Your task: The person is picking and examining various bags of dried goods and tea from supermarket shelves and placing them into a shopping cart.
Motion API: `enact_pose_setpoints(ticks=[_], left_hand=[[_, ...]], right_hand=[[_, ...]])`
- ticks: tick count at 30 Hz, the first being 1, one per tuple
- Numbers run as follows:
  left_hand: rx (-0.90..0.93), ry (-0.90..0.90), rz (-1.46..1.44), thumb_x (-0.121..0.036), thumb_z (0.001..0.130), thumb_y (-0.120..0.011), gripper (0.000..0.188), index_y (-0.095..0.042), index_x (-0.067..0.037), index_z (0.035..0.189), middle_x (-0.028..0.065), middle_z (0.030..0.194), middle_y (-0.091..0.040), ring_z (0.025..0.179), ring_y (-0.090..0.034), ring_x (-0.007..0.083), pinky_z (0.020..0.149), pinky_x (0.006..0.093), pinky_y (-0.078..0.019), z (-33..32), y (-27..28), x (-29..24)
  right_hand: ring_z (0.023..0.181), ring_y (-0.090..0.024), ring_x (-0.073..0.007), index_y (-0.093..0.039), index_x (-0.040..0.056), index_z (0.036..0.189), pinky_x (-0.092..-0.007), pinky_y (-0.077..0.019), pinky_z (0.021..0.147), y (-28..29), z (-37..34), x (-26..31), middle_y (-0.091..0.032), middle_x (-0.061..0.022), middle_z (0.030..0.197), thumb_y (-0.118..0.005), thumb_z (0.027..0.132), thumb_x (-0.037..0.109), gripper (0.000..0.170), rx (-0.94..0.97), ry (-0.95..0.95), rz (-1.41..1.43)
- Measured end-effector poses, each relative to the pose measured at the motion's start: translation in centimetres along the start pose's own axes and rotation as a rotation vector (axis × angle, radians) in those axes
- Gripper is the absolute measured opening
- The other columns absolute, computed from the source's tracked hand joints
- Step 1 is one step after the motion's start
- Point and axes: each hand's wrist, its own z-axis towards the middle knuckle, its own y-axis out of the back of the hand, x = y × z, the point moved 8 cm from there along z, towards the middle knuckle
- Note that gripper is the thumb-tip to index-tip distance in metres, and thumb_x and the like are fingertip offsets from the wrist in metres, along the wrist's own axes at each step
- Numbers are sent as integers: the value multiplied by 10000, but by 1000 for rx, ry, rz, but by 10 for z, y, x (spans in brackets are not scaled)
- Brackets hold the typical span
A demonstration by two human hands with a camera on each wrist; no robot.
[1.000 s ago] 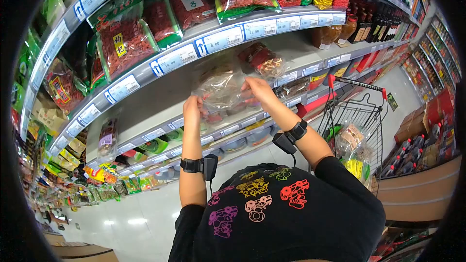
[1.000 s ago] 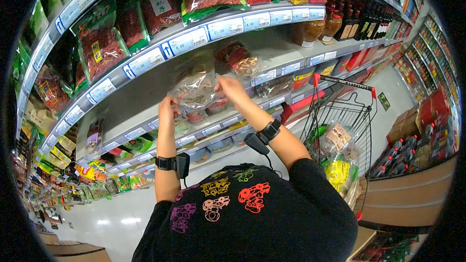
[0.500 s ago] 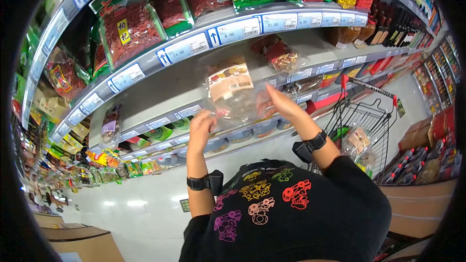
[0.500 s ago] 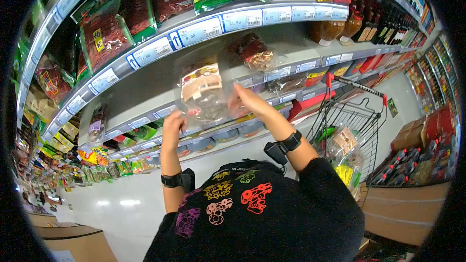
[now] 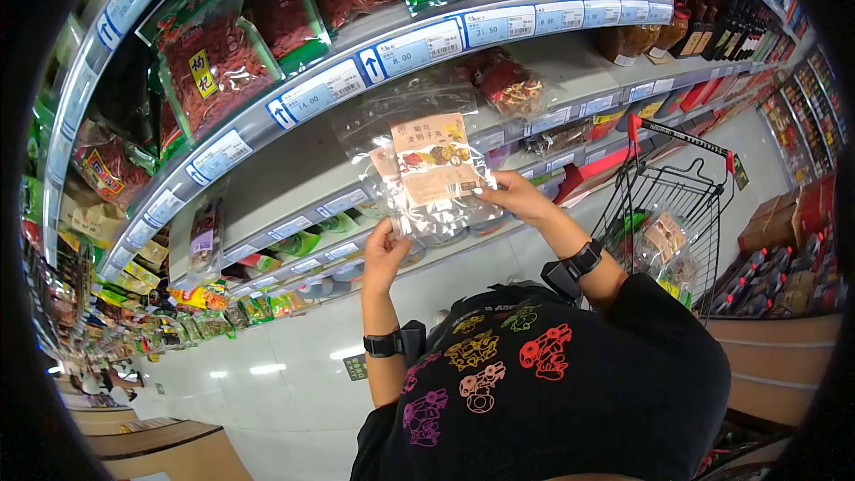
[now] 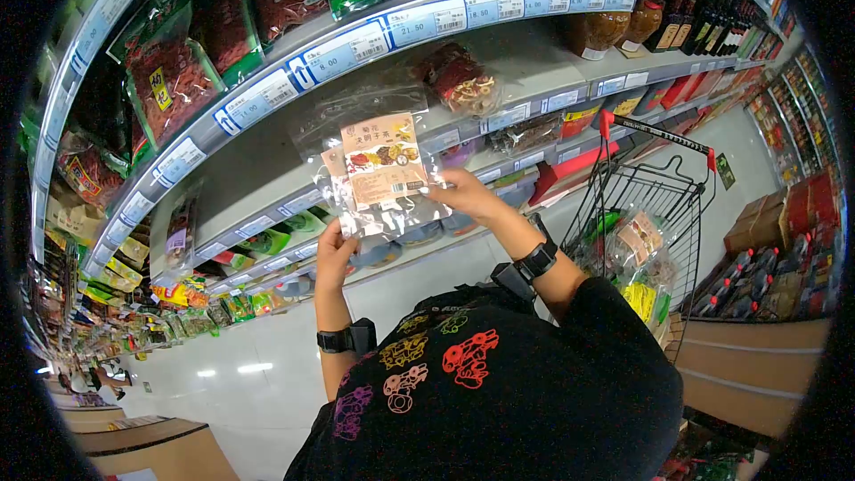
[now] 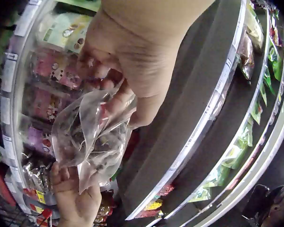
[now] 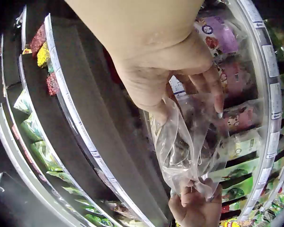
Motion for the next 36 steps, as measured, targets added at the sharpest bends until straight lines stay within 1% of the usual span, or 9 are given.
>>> enact_pose_setpoints(ticks=[7, 10, 16, 19, 22, 25, 28, 31, 36], left_hand=[[33, 3, -46, -3, 734, -547, 125, -482, -49, 831, -38, 756, -483, 651, -422, 22, 570, 155, -329, -3, 5, 10], [-5, -92, -47, -95, 767, -550, 89, -484, -59, 814, -44, 708, -450, 604, -388, 24, 535, 162, -297, -4, -4, -9], [-69, -58, -15, -257, 812, -505, 190, -475, -73, 772, -55, 655, -405, 559, -320, 26, 500, 175, -240, -1, 5, 12], [-111, -6, -21, -213, 804, -521, 154, -460, -84, 749, -61, 657, -399, 570, -324, 20, 502, 176, -242, 0, 8, 20], [-93, -36, -22, -131, 791, -530, 107, -449, -93, 733, -69, 662, -402, 567, -324, 15, 502, 172, -238, 1, 7, 23], [-91, -12, -56, -51, 768, -529, 94, -453, -95, 735, -79, 652, -402, 566, -326, 11, 502, 170, -232, 0, 3, 19], [-90, 30, -32, -33, 762, -528, 98, -456, -90, 726, -86, 628, -395, 558, -323, 9, 497, 170, -228, 0, 7, 25], [-128, 43, -3, -38, 764, -530, 109, -459, -87, 696, -94, 586, -377, 527, -308, 2, 474, 169, -215, 0, 8, 23], [-169, -2, -3, -43, 775, -526, 144, -457, -85, 655, -100, 538, -343, 480, -272, -7, 438, 166, -182, 0, 9, 10]], right_hand=[[598, -477, -27, -600, 38, 838, -178, -372, 483, 11, -1, -25, -554, 27, 716, -564, 798, 112, 92, 28, -72, 71], [575, -469, -24, -587, 47, 819, -174, -352, 462, 13, -2, -31, -536, 35, 670, -558, 799, 102, 66, -13, -94, 286], [571, -469, -25, -575, 47, 852, -156, -358, 483, 17, -4, -37, -553, 36, 719, -553, 801, 94, 74, 15, -98, 213], [574, -472, -29, -568, 39, 931, -155, -359, 491, 15, -5, -39, -572, 29, 779, -547, 801, 82, 138, 74, -106, 221], [574, -468, -24, -549, 33, 1011, -154, -342, 470, 6, -13, -24, -578, 22, 835, -553, 793, 78, 223, 2, -96, 290], [609, -485, -20, -484, 30, 1119, -154, -362, 479, 6, -9, -31, -579, 8, 889, -562, 781, 65, 349, 72, -66, 330], [940, -541, -123, -426, 21, 1175, -246, -444, 797, 3, -15, -26, -538, -57, 1076, -557, 779, 26, 418, 95, -105, 375], [1009, -508, -143, -369, 26, 1224, -271, -422, 837, 4, -14, -26, -511, -70, 1122, -552, 776, 11, 485, 88, -46, 396], [1031, -490, -144, -346, 37, 1249, -275, -403, 862, -8, -24, -22, -485, -74, 1161, -545, 794, 34, 497, 92, -127, 414]])
